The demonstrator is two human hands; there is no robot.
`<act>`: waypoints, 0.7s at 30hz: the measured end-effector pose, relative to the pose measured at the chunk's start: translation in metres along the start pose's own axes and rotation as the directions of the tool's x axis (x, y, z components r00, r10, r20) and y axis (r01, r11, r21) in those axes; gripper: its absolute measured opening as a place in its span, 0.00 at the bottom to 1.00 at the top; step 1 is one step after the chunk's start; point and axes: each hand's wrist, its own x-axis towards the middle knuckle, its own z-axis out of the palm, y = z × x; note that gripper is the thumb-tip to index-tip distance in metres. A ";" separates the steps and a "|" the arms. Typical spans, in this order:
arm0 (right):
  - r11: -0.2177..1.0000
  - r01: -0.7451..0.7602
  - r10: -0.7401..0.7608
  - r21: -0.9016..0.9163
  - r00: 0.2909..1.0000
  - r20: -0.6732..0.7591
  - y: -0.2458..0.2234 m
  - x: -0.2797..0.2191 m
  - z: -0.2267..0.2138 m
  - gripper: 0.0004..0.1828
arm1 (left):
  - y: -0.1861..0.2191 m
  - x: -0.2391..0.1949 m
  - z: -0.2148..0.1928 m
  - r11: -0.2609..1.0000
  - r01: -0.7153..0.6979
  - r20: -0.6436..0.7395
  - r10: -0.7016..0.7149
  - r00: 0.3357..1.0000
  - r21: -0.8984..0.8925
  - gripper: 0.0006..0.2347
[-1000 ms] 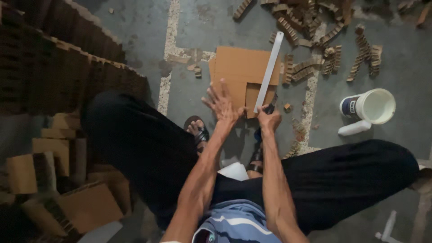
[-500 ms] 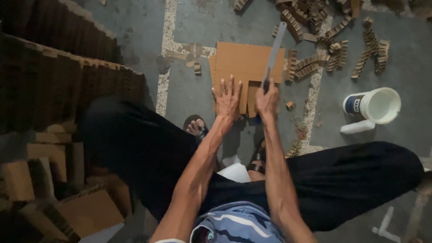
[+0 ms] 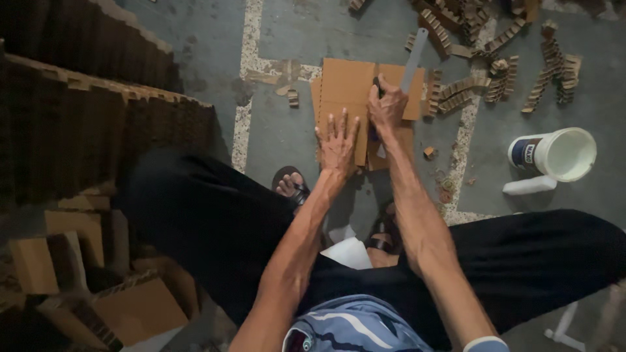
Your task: The person sits on the floor and uses a utility knife and a metal ruler to cut rectangular pieces of corrugated cardboard. They repeatedly score the cardboard along the ruler's edge, snap the pieces apart, and stack the cut sections.
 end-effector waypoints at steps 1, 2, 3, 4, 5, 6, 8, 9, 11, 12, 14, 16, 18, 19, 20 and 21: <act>1.000 -0.009 0.009 0.002 1.000 0.013 -0.002 0.001 0.000 0.20 | 0.001 -0.001 -0.003 1.000 -0.003 -0.031 0.003 1.000 0.013 0.62; 0.998 0.063 -0.063 -0.013 0.998 -0.023 -0.003 0.002 0.001 0.20 | 0.001 -0.001 -0.005 1.000 -0.004 -0.063 0.006 0.998 0.027 0.61; 0.990 0.135 -0.137 -0.031 0.989 -0.057 -0.004 0.003 0.001 0.19 | 0.001 -0.001 -0.006 0.999 -0.005 -0.094 0.009 0.996 0.042 0.61; 0.978 0.203 -0.207 -0.051 0.974 -0.088 -0.004 0.001 0.001 0.19 | 0.001 -0.002 -0.004 1.000 -0.002 -0.077 0.004 0.997 0.025 0.61; 0.984 0.169 -0.172 -0.054 0.983 -0.063 -0.004 -0.001 0.001 0.19 | 0.001 -0.003 -0.002 1.000 0.001 -0.060 0.000 0.998 0.009 0.61; 0.989 0.137 -0.139 -0.058 0.989 -0.044 -0.005 0.001 0.001 0.19 | 0.000 0.000 -0.001 1.000 0.001 -0.048 -0.001 0.999 -0.005 0.62; 0.991 0.110 -0.111 -0.070 0.994 -0.022 -0.008 0.003 0.001 0.18 | -0.001 0.002 0.005 1.000 0.002 -0.027 -0.002 1.000 -0.012 0.62; 0.990 0.115 -0.116 -0.078 0.993 -0.019 -0.009 0.003 0.001 0.16 | -0.001 0.002 0.007 1.000 0.004 -0.015 -0.004 1.000 -0.016 0.62; 0.991 0.111 -0.113 -0.075 0.993 -0.020 -0.014 0.006 0.000 0.15 | -0.001 0.004 0.010 0.997 -0.010 -0.242 0.028 0.970 0.077 0.60; 0.993 0.100 -0.101 -0.064 0.995 -0.021 -0.017 0.006 0.000 0.15 | -0.002 0.004 0.009 0.992 -0.007 -0.348 0.050 0.936 0.125 0.59; 0.992 0.114 -0.116 -0.063 0.992 -0.042 -0.022 0.007 0.000 0.16 | -0.002 0.003 0.006 0.999 -0.004 -0.124 0.011 0.992 0.052 0.60; 0.983 0.162 -0.169 -0.086 0.982 -0.081 -0.024 0.008 0.000 0.18 | -0.001 0.002 0.000 1.000 0.001 -0.015 -0.001 1.000 0.012 0.61; 0.995 0.075 -0.077 -0.070 0.997 -0.026 -0.024 0.008 -0.001 0.17 | 0.000 0.000 -0.005 1.000 -0.004 -0.028 0.004 1.000 0.003 0.60; 0.997 0.031 -0.031 -0.064 1.000 0.002 -0.023 0.007 -0.001 0.16 | 0.001 -0.001 -0.006 1.000 -0.004 -0.016 0.004 1.000 0.001 0.60; 0.996 0.038 -0.038 -0.077 0.999 -0.008 -0.023 0.008 0.000 0.17 | 0.001 -0.001 -0.007 1.000 -0.003 -0.007 0.003 1.000 -0.001 0.60; 0.995 0.044 -0.046 -0.089 0.999 -0.018 -0.022 0.009 0.001 0.18 | 0.000 0.000 -0.008 1.000 -0.002 0.002 0.002 1.000 -0.002 0.61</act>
